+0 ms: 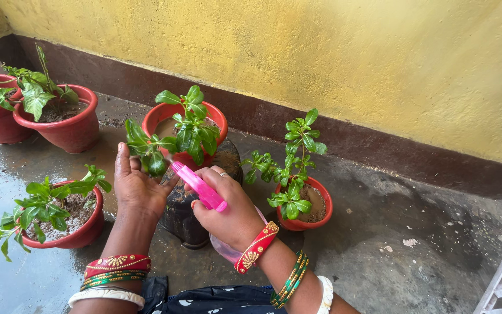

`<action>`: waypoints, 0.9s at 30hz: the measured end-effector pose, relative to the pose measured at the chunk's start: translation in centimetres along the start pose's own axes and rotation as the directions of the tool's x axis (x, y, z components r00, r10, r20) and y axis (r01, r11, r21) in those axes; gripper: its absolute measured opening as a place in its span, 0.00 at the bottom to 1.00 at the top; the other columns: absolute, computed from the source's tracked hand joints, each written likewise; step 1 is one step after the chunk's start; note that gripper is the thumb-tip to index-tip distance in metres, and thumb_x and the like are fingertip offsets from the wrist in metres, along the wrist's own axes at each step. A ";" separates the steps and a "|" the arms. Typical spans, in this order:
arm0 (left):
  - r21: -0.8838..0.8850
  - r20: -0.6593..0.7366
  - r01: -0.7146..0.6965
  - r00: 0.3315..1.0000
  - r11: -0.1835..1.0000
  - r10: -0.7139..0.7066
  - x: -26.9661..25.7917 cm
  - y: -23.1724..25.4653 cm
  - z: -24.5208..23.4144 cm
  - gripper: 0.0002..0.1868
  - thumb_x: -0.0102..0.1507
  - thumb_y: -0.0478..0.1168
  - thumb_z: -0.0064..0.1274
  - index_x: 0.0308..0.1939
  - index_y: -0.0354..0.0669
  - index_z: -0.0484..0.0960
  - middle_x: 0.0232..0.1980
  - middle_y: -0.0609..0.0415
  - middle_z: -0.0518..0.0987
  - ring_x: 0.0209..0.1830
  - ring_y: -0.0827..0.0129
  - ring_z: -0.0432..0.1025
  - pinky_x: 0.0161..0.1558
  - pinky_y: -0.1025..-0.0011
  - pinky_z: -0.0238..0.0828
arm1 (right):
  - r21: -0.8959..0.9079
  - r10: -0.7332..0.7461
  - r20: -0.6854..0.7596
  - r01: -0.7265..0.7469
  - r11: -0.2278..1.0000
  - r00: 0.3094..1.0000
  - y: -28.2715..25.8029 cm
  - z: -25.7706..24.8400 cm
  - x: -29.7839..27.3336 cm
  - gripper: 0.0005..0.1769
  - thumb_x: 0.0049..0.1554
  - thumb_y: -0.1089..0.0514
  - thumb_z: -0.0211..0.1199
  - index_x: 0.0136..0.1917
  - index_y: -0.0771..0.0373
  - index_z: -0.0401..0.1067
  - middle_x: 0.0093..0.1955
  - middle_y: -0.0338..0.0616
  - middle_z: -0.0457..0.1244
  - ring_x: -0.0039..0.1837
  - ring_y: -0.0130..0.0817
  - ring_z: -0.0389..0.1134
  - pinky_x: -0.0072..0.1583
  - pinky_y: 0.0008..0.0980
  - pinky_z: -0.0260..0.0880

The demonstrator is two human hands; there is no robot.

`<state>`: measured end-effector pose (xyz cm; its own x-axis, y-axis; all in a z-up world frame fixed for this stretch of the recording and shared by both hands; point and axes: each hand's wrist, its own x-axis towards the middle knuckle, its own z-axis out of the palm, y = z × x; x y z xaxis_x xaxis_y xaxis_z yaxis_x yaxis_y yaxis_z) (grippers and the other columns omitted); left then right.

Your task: The person uses a spray bottle to apply water to the leaves of potted plants, using one hand to support the leaves while the other hand operates the sprayer.

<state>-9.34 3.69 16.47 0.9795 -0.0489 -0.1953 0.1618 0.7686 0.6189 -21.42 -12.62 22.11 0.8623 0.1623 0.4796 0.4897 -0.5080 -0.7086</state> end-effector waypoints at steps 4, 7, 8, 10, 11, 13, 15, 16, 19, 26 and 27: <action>0.053 -0.090 0.084 0.993 0.995 -0.079 0.0 0.4 0.1 0.40 0.60 0.75 0.38 0.63 0.56 0.74 0.64 0.55 0.74 0.64 0.58 0.68 0.66 0.38 0.57 | 0.096 0.018 -0.002 -0.018 0.995 1.000 -0.2 0.1 0.1 0.19 0.50 0.65 0.64 0.56 0.63 0.72 0.52 0.46 0.67 0.58 0.42 0.71 0.61 0.37 0.71; 0.089 -0.104 0.120 0.988 0.989 -0.111 0.0 0.3 0.1 0.37 0.62 0.73 0.38 0.63 0.56 0.72 0.66 0.53 0.73 0.65 0.55 0.67 0.63 0.32 0.51 | 0.116 0.017 0.028 -0.020 0.993 0.999 -0.3 0.2 0.0 0.20 0.50 0.65 0.65 0.57 0.64 0.72 0.53 0.47 0.66 0.59 0.43 0.70 0.62 0.37 0.70; 0.089 -0.103 0.121 0.988 0.989 -0.112 0.2 0.2 0.1 0.37 0.62 0.73 0.38 0.63 0.56 0.72 0.66 0.53 0.73 0.65 0.55 0.67 0.63 0.32 0.51 | 0.149 0.019 0.023 -0.023 0.989 1.000 -0.3 0.3 0.0 0.22 0.50 0.65 0.65 0.59 0.64 0.71 0.55 0.47 0.66 0.60 0.42 0.71 0.63 0.37 0.69; 0.079 -0.049 0.109 0.993 0.991 -0.106 0.5 -0.1 0.0 0.30 0.64 0.66 0.41 0.62 0.55 0.73 0.63 0.54 0.74 0.66 0.58 0.68 0.65 0.34 0.59 | 0.182 0.022 0.019 -0.025 0.983 1.000 -0.3 0.2 -0.1 0.23 0.50 0.65 0.65 0.61 0.64 0.70 0.56 0.47 0.66 0.61 0.42 0.71 0.64 0.36 0.69; 0.079 -0.050 0.109 0.993 0.991 -0.106 0.6 -0.3 -0.1 0.30 0.64 0.66 0.41 0.62 0.55 0.73 0.63 0.54 0.74 0.66 0.58 0.68 0.65 0.34 0.59 | 0.154 0.001 0.011 -0.003 0.988 1.000 -0.3 0.0 0.0 0.24 0.50 0.65 0.65 0.61 0.64 0.70 0.56 0.48 0.66 0.61 0.43 0.70 0.64 0.36 0.69; 0.048 -0.017 0.097 0.995 0.994 -0.096 0.6 -0.5 -0.2 0.24 0.67 0.59 0.41 0.61 0.55 0.73 0.62 0.57 0.74 0.64 0.60 0.68 0.64 0.34 0.58 | 0.126 -0.020 0.003 0.020 0.992 1.000 -0.3 -0.1 0.0 0.25 0.50 0.65 0.65 0.62 0.63 0.71 0.56 0.49 0.66 0.61 0.44 0.70 0.64 0.37 0.69; 0.047 0.017 0.092 0.996 0.995 -0.093 0.4 -0.5 -0.1 0.22 0.68 0.56 0.42 0.62 0.54 0.73 0.61 0.57 0.75 0.63 0.61 0.68 0.63 0.33 0.59 | 0.071 -0.049 -0.013 0.050 0.996 0.999 -0.2 -0.1 0.0 0.25 0.49 0.66 0.64 0.61 0.64 0.70 0.55 0.49 0.66 0.61 0.46 0.69 0.63 0.38 0.68; 0.047 0.051 0.087 0.995 0.995 -0.090 0.3 -0.5 0.0 0.20 0.68 0.53 0.42 0.62 0.54 0.74 0.59 0.57 0.76 0.61 0.61 0.69 0.63 0.33 0.60 | 0.071 -0.049 -0.012 0.050 0.996 0.999 -0.2 -0.1 0.0 0.25 0.49 0.66 0.64 0.61 0.64 0.70 0.55 0.49 0.66 0.61 0.46 0.69 0.63 0.38 0.68; 0.067 0.036 0.067 0.997 0.996 -0.069 0.1 -0.5 0.3 0.20 0.67 0.44 0.40 0.64 0.58 0.70 0.59 0.59 0.74 0.60 0.67 0.70 0.61 0.33 0.61 | 0.027 -0.021 -0.023 0.021 0.999 1.000 -0.1 -0.1 0.0 0.18 0.49 0.67 0.63 0.55 0.63 0.72 0.52 0.48 0.66 0.58 0.45 0.71 0.60 0.38 0.71; 0.113 0.084 0.028 0.996 0.993 -0.038 0.2 -0.7 0.2 0.26 0.63 0.33 0.37 0.66 0.53 0.66 0.60 0.54 0.74 0.58 0.62 0.71 0.59 0.37 0.66 | 0.032 0.044 -0.009 -0.044 0.999 0.999 -0.1 -0.3 0.0 0.15 0.50 0.67 0.63 0.52 0.63 0.72 0.49 0.47 0.66 0.55 0.43 0.71 0.57 0.37 0.72; 0.106 0.077 0.041 0.996 0.994 -0.049 0.2 -0.6 0.3 0.26 0.63 0.34 0.37 0.66 0.54 0.66 0.59 0.54 0.74 0.57 0.62 0.71 0.59 0.37 0.66 | 0.055 0.059 -0.012 -0.058 0.997 0.998 -0.1 -0.3 0.0 0.15 0.50 0.66 0.63 0.53 0.64 0.72 0.50 0.47 0.66 0.55 0.42 0.72 0.57 0.36 0.72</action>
<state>-9.23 3.06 16.31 0.9767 -0.1354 -0.1666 0.2135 0.6939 0.6877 -21.51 -12.82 22.36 0.8882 0.1221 0.4429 0.4449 -0.4696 -0.7626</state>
